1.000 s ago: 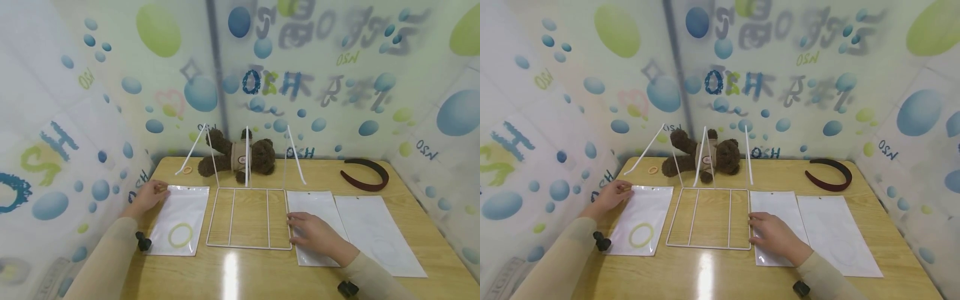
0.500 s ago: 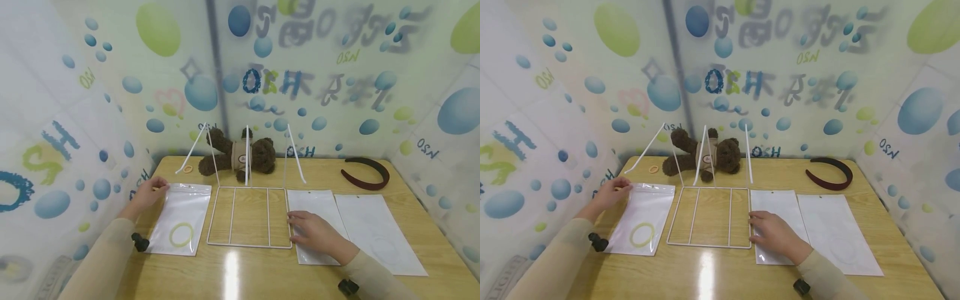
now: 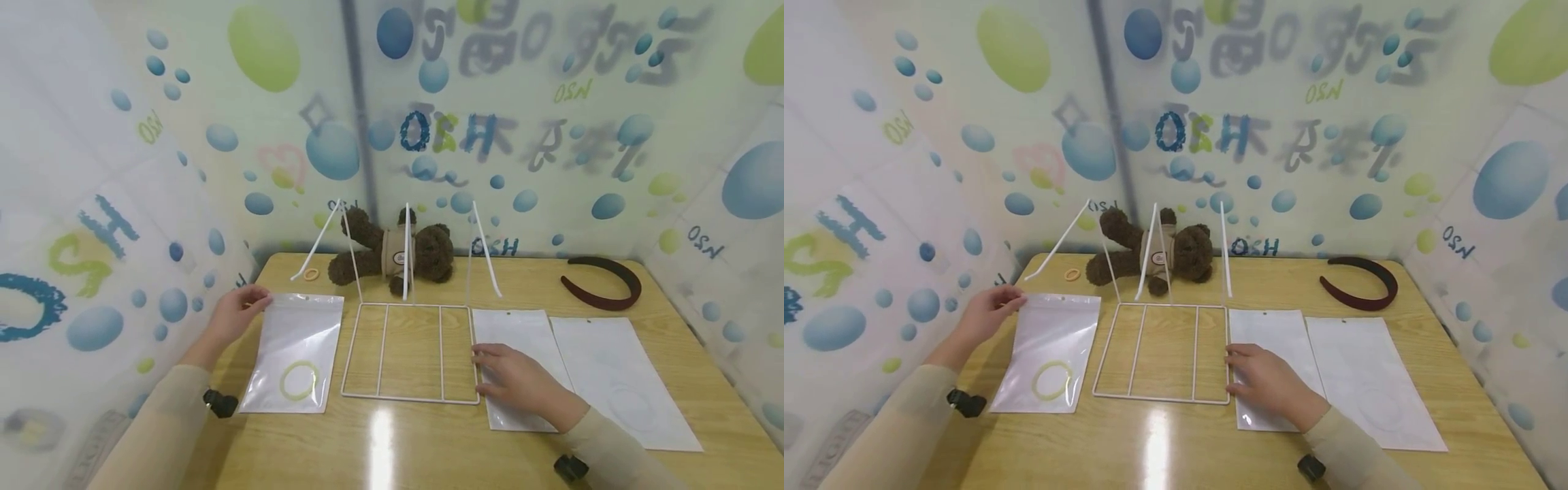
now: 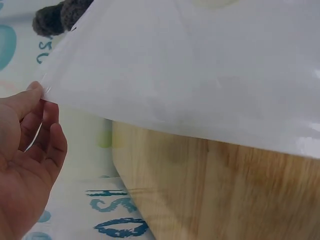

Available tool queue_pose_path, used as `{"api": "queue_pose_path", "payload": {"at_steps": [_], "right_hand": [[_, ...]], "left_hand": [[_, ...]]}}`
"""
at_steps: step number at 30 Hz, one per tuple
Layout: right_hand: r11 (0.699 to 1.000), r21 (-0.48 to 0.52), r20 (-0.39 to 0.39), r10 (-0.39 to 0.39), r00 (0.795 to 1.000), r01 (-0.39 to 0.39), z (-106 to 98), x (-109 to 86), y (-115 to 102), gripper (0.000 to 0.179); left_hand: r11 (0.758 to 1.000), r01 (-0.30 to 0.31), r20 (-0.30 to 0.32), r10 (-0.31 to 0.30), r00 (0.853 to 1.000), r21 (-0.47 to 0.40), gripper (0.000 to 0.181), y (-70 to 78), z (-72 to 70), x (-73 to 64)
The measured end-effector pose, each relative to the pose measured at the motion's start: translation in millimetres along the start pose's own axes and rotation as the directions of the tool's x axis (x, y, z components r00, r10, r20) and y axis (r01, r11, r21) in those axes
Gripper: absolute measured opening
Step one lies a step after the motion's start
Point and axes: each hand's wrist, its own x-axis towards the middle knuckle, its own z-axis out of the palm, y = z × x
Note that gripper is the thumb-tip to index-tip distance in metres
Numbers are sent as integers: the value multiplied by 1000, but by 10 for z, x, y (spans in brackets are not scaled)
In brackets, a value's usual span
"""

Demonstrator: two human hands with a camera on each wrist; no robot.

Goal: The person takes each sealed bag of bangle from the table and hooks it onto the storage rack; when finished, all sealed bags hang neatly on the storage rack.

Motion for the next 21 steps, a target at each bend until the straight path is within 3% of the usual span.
{"api": "queue_pose_path", "payload": {"at_steps": [4, 11, 21], "right_hand": [[1000, 2, -7, -8, 1000, 8, 2, -1, 0, 50], [999, -4, -33, -34, 999, 34, -1, -10, -5, 49], [999, -16, -30, -40, 999, 40, 8, 0, 11, 49]], "left_hand": [[1000, 13, -30, -13, 999, 0, 34, 63, -84, -77], [997, -71, -143, 66, 988, -29, 24, 272, -218, -227], [988, -141, -184, 128, 975, -62, 23, 595, -361, -429]]}}
